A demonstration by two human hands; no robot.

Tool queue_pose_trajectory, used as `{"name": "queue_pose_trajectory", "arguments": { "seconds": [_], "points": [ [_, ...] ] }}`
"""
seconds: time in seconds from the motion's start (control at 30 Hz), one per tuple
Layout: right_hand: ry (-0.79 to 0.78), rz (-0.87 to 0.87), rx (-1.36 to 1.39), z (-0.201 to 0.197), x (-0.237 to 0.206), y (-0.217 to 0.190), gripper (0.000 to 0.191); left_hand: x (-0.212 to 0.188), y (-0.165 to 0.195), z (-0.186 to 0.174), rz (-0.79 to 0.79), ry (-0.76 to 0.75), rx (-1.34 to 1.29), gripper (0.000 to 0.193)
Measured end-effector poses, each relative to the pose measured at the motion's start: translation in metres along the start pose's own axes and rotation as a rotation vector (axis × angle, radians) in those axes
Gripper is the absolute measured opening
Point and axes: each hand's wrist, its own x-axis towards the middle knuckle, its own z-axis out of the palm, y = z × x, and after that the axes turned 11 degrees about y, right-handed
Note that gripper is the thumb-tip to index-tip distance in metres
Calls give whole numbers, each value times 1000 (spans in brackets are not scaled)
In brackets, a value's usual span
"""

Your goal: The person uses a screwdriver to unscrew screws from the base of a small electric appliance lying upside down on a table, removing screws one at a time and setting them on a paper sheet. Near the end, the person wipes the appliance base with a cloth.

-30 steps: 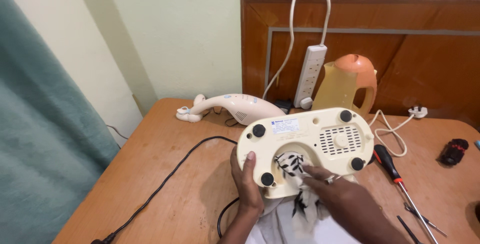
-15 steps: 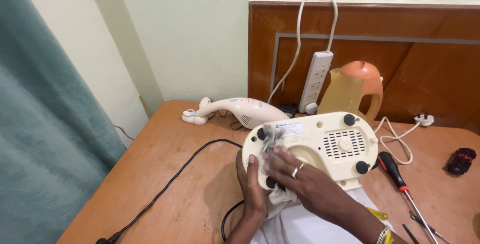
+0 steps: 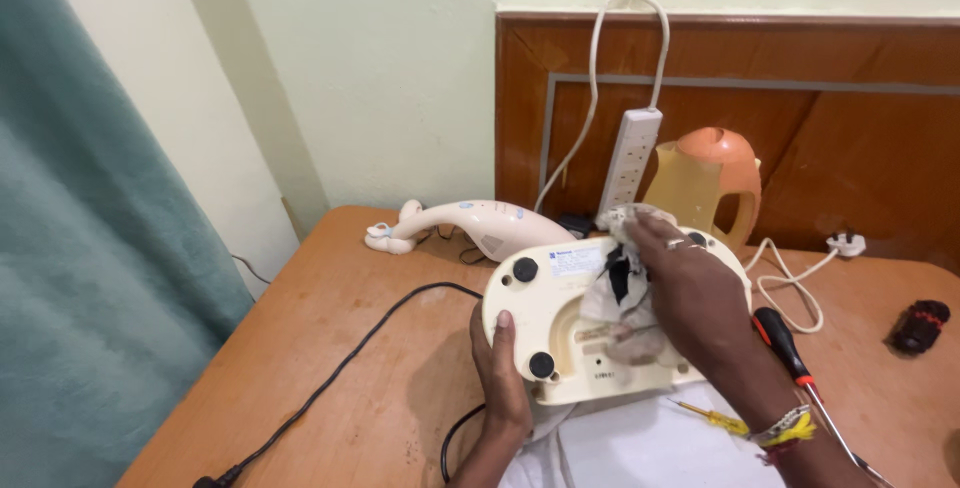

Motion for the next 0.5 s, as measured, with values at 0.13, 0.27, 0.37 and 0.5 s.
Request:
{"name": "queue_pose_trajectory", "arguments": {
  "seconds": [0.13, 0.27, 0.37, 0.5],
  "points": [
    [176, -178, 323, 5, 5, -16, 52, 0, -2, 4, -24, -19, -26, 64],
    [-2, -187, 553, 8, 18, -28, 55, 2, -4, 3, -120, -23, 17, 72],
    [-151, -263, 733, 6, 35, -42, 51, 4, -4, 3, -104, -67, 45, 80],
    [-294, -333, 643, -6, 50, -60, 52, 6, -6, 1, -120, -91, 63, 85]
  ]
}}
